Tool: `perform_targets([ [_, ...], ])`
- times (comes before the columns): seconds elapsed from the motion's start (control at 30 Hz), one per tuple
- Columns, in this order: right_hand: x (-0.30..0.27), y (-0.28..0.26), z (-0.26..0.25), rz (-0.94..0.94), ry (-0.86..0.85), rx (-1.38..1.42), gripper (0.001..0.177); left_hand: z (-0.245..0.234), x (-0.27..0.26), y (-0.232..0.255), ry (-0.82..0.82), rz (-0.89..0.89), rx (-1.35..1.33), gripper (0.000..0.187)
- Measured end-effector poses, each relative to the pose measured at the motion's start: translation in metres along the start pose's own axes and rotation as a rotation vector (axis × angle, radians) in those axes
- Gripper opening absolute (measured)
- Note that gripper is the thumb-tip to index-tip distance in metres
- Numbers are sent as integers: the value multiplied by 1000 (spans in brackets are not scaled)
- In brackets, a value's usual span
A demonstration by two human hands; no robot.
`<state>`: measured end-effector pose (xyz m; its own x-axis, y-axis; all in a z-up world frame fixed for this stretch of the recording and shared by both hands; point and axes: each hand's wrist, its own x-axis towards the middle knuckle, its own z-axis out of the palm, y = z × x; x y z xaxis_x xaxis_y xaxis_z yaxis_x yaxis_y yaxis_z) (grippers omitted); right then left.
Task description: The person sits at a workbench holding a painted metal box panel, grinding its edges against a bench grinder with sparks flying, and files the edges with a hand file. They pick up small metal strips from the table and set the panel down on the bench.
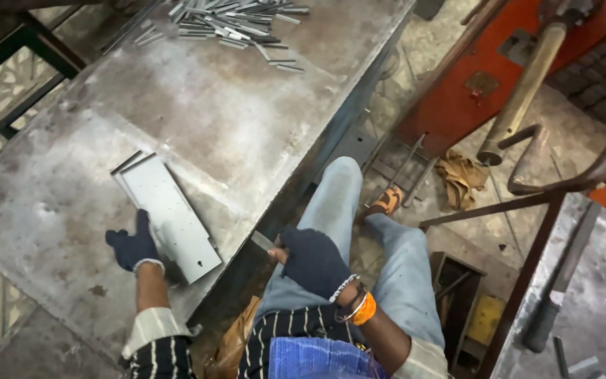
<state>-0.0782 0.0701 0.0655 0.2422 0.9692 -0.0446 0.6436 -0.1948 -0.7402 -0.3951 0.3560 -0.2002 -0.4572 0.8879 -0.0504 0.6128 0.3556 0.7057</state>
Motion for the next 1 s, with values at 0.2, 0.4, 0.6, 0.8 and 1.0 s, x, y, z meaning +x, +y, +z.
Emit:
perform_targets([
  [0.2, -7, 11, -2, 43, 30, -4, 25, 27, -82, 63, -84, 294, 453, 160],
  [0.4, -11, 11, -5, 83, 30, 7, 25, 48, -69, 91, 16, 82, 550, 135],
  [0.6, -10, 10, -5, 76, 41, 73, 24, 11, -62, 109, -74, 42, 502, 135],
  [0.8, -5, 4, -8, 100, 55, 150, 21, 1, -80, 83, -75, 139, 504, 143],
  [1.0, -9, 16, -13, 237, 101, 518, 19, 10, -83, 69, 233, 615, 596, 143],
])
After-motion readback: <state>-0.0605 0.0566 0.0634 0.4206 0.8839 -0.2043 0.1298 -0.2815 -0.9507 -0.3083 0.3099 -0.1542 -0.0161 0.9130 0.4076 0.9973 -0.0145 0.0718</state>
